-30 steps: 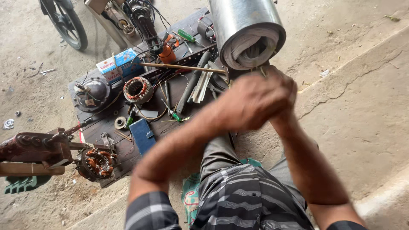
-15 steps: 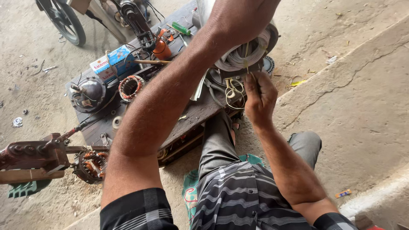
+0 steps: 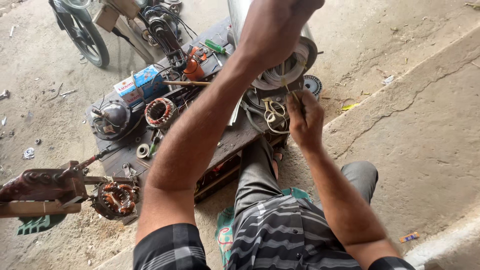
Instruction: The person sits on the ground and works on a motor component, using a screwdriver to manipulate wires and a wooden stick to adjust parts inside a cylindrical metal housing. They repeatedly insert and remove the stick and wires while handling the housing.
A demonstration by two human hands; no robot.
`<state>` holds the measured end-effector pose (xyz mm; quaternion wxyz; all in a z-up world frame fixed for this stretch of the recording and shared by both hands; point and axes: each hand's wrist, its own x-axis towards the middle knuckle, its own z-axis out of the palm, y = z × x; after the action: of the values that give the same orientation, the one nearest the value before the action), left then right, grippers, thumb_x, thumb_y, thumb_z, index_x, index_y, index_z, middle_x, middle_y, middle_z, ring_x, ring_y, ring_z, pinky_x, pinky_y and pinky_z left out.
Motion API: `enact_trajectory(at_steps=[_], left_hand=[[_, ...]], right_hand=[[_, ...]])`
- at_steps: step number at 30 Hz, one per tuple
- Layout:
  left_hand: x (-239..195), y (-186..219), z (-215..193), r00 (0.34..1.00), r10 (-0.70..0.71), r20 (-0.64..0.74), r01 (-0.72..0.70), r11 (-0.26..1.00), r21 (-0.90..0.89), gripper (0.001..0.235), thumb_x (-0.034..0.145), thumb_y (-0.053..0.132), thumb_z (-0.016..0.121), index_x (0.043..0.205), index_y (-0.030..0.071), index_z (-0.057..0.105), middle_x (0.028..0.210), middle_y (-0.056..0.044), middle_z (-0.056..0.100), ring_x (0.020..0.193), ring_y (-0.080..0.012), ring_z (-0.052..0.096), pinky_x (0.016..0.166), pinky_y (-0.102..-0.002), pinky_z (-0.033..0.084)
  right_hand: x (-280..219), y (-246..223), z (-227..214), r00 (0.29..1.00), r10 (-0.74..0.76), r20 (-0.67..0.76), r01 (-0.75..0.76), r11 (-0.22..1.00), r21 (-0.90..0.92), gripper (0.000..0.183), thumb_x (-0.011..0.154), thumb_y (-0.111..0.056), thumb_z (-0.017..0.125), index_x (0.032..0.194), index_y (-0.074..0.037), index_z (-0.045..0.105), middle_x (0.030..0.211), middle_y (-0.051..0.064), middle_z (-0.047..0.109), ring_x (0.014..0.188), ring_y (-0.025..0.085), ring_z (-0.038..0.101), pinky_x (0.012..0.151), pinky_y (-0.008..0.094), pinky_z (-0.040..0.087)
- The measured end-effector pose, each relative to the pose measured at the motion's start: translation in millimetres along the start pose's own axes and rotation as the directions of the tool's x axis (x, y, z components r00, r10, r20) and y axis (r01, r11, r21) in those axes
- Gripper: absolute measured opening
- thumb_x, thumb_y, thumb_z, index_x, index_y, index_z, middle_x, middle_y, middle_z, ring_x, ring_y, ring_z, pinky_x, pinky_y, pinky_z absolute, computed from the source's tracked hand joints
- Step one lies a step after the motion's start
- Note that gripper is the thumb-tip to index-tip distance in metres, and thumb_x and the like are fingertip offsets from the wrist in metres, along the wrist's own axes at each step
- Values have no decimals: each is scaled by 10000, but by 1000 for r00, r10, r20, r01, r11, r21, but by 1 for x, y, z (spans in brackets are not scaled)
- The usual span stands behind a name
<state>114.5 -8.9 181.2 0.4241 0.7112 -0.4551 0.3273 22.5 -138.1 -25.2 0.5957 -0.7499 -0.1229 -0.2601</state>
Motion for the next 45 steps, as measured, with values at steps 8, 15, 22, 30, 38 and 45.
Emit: enact_trajectory(at_steps=[8,15,22,30,38,45], left_hand=[[-173,126,7,832,-530,162,521,648,-555,334,1104,339,596,974,43,680,868,-41,670,747,-117,618,678,-289,508],[-202,146,70,833,-551,-49,496,783,-375,207,1091,222,636,970,72,712,874,-33,699,796,-161,597,731,-313,503],[-169,176,69,789,-607,-91,528,747,-405,156,1072,173,683,980,49,664,845,-65,658,709,-154,565,667,-307,466],[-133,190,49,738,-674,-5,602,662,-447,203,1074,199,646,1016,5,662,796,-31,631,745,-36,560,659,-242,482],[-201,160,40,719,-692,-60,532,603,-594,270,1125,238,590,1020,8,684,897,-5,612,816,-77,551,736,-238,463],[-219,147,71,699,-715,37,418,366,-831,322,1145,309,588,1031,17,660,788,34,518,719,-54,420,656,-231,374]], right_hand=[[36,16,3,978,-204,-39,206,978,28,289,1095,-358,641,966,-113,723,665,-41,640,489,20,528,421,240,422],[49,5,-8,955,-298,4,294,939,-179,295,1085,-332,701,904,-100,728,625,-20,626,489,37,510,433,268,381],[48,-16,-15,969,-242,58,248,961,-125,255,1090,-263,727,931,-64,723,719,-1,689,568,69,582,497,302,389],[47,-28,-15,995,-96,40,99,991,-95,305,1074,-276,749,875,-51,693,668,4,629,577,92,530,513,302,397],[7,-44,-29,980,98,174,-146,947,287,145,1038,-200,653,1059,-110,541,773,-34,631,638,51,611,507,215,525],[-13,-36,-52,879,293,377,-442,797,412,223,999,-37,606,1207,-54,684,786,-17,559,662,68,505,558,192,446]])
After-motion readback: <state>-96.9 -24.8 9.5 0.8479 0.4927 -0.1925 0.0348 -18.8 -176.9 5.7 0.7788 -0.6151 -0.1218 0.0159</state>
